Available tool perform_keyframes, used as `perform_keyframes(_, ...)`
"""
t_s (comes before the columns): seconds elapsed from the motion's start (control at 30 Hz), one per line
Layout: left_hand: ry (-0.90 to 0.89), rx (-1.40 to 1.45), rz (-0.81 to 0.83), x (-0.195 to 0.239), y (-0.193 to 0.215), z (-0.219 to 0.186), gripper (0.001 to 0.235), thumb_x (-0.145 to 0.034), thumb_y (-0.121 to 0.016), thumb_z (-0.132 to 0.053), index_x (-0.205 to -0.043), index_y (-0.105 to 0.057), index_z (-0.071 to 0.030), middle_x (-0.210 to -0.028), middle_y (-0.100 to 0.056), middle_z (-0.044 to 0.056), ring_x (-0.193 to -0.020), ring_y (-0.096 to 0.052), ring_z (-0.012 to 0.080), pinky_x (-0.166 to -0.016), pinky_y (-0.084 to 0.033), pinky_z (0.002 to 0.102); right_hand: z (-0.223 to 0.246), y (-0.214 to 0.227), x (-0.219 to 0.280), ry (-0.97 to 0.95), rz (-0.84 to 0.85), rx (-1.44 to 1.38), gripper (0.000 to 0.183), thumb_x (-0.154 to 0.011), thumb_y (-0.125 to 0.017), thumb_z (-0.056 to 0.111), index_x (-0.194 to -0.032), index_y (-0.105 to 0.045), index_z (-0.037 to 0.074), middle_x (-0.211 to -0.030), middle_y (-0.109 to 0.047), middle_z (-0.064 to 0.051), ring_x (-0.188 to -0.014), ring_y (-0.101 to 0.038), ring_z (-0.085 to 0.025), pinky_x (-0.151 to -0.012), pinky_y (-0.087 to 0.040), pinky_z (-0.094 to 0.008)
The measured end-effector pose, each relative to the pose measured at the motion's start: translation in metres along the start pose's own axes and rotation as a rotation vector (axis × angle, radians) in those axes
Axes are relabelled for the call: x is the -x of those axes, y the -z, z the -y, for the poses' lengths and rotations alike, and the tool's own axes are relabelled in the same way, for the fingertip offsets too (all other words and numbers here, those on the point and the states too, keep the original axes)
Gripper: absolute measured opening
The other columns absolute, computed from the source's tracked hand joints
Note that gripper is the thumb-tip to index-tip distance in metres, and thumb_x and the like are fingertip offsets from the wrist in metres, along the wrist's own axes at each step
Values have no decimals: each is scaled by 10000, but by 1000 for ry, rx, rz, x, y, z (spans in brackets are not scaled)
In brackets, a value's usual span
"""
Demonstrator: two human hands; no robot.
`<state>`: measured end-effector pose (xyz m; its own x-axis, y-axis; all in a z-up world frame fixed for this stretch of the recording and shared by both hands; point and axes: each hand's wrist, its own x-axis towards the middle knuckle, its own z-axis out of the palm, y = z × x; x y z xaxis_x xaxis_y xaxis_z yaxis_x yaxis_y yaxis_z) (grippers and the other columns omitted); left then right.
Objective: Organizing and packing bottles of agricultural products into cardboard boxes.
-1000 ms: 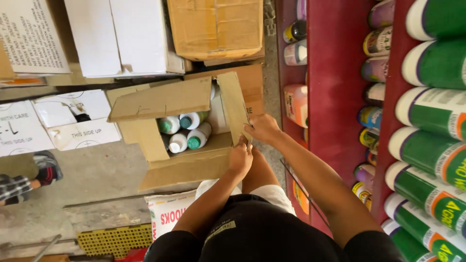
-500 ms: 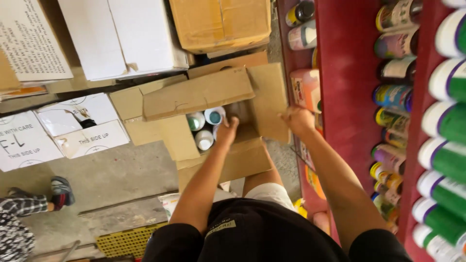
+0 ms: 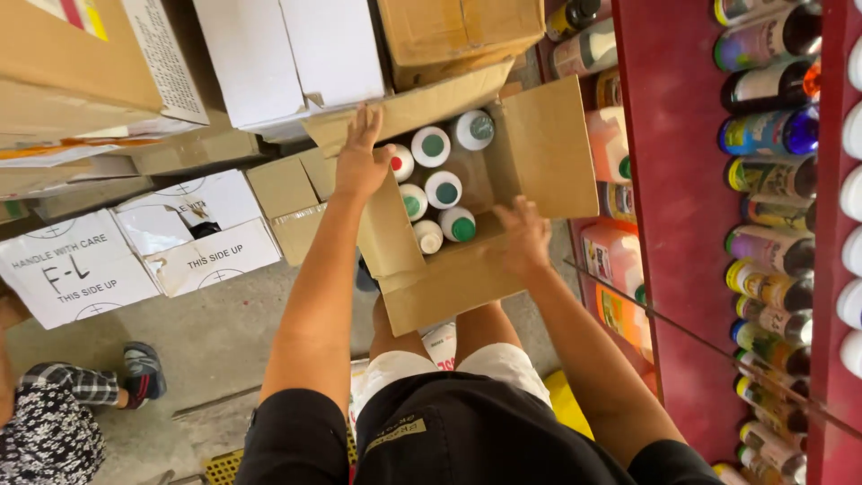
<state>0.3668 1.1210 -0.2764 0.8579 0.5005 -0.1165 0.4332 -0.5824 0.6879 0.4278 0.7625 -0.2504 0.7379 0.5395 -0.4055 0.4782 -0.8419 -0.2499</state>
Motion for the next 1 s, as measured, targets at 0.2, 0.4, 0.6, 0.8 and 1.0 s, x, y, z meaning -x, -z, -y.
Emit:
perform_keyframes(0.2, 105, -280, 95, 27, 6, -74, 1079, -762, -865, -370, -1619, -215, -279, -1682, 73, 151, -1568, 0, 434, -1205, -143, 725, 44, -33, 33, 146, 430, 305, 1266, -625, -956, 422, -1623, -194, 262, -1697, -27, -177, -1579, -40, -387, -1181, -88, -715)
perform_keyframes(0.4, -34, -601, -45, 28, -73, -2, 1044, -837, -713, -20, -1719, -210, -265, -1735, 63, 171, -1578, 70, 438, -1203, -18, 727, -7, -92, 33, 118, 437, 322, 1179, -727, -881, 316, -1644, -146, 221, -1692, -65, -193, -1557, -137, -363, -1215, -131, -667)
perform_keyframes(0.6, -63, -756, 60, 54, 3, -27, 1023, -838, -588, 87, -1720, -231, -290, -1775, 7, 57, -1576, 92, 428, -1185, 39, 735, -52, -118, 8, 290, 165, 397, 972, -848, -765, 235, -1655, -224, 214, -1701, -130, -197, -1495, -289, -340, -1219, -179, -648)
perform_keyframes(0.8, -140, -1140, 117, 23, 1, -8, 1090, -764, -557, 89, -1689, -169, -340, -1753, 34, 19, -1553, 107, 376, -1171, 73, 679, 21, -26, -41, 371, 78, 50, 1158, -688, -885, 161, -1635, -220, 200, -1688, -70, -250, -1534, -228, -407, -1219, -238, -590)
perform_keyframes(1.0, -153, -1356, 111, 30, 11, 6, 1069, -795, -555, 39, -1692, -99, -323, -1739, 94, 27, -1552, 127, 343, -1178, 76, 669, 74, 10, -83, 522, -96, -20, 1268, -603, -975, 287, -1637, -242, 240, -1676, -40, -263, -1563, -135, -439, -1219, -246, -611)
